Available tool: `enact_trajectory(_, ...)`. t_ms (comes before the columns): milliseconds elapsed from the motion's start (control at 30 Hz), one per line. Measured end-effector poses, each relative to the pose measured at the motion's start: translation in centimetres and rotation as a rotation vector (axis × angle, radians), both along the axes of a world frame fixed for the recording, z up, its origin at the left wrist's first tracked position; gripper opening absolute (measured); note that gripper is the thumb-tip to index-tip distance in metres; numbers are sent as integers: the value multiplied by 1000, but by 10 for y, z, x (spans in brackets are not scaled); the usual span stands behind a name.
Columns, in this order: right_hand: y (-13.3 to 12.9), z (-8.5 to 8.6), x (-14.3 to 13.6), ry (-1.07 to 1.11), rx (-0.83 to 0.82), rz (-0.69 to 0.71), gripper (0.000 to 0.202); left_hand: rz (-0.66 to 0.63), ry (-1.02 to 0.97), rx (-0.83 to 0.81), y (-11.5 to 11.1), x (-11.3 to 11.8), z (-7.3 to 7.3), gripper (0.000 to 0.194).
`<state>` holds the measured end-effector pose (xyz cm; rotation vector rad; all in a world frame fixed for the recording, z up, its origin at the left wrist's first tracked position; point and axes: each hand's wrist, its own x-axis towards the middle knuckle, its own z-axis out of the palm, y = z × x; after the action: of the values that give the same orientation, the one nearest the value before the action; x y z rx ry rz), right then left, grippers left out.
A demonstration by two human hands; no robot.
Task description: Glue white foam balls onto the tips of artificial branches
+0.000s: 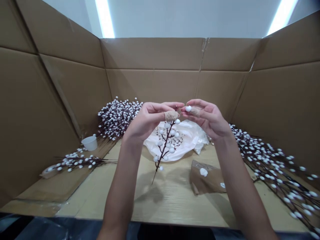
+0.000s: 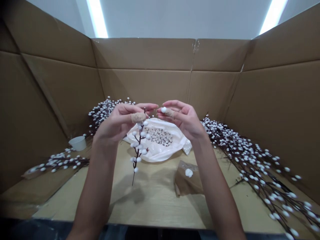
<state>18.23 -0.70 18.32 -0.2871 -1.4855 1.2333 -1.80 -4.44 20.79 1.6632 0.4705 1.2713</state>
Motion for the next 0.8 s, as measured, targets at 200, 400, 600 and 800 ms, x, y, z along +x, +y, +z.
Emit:
enact_trajectory(200, -6, 2, 3, 45, 101, -44, 23, -6, 67, -2, 1, 4, 1, 7)
enact_trajectory(400, -11, 5, 9, 90, 176, -33, 17, -66, 22, -18, 2, 8, 0, 4)
enact_trajectory(600, -18, 6, 8, -8, 152, 78, 23, -126, -51, -41, 8, 14, -5, 5)
enact_trajectory(800, -10, 2, -1, 9, 139, 98, 23, -109, -102, -32, 14, 17, -11, 6)
